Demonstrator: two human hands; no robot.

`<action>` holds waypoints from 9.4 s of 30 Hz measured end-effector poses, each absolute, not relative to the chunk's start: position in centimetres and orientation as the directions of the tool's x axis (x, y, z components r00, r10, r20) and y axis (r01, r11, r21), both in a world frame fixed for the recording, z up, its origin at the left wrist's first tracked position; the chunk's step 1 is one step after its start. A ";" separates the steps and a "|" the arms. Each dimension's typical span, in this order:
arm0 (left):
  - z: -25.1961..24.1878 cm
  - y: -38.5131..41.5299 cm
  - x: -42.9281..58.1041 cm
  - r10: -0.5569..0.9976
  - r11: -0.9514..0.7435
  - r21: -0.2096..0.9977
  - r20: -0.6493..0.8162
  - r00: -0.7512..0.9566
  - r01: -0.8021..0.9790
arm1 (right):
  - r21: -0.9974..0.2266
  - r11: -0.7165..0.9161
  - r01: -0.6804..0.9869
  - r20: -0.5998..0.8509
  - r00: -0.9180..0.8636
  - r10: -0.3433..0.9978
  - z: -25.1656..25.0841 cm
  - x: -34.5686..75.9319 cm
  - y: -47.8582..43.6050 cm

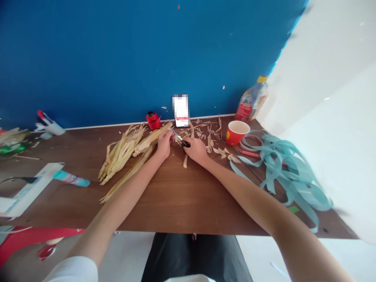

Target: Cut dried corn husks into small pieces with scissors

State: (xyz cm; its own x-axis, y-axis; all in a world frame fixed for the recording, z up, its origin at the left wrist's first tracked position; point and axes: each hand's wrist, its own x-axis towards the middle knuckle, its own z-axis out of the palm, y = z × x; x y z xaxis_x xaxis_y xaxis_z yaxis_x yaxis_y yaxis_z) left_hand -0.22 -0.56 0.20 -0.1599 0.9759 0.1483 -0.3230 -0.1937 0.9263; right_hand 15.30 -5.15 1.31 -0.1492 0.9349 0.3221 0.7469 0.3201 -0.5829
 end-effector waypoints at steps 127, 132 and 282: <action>0.2 -0.8 -0.2 0.990 -0.076 0.967 0.103 0.100 -0.243 | -0.883 0.322 0.342 0.342 -0.002 0.940 0.4 15.5 -4.0; 0.2 -0.7 -0.6 0.988 -0.088 0.940 0.125 0.093 -0.331 | -0.859 0.335 0.388 0.340 -0.058 0.939 0.4 15.2 -4.1; 0.8 -0.3 -1.8 0.985 0.095 0.802 0.010 0.172 -0.589 | -0.720 0.436 0.540 0.386 -0.211 0.898 0.5 15.5 -4.1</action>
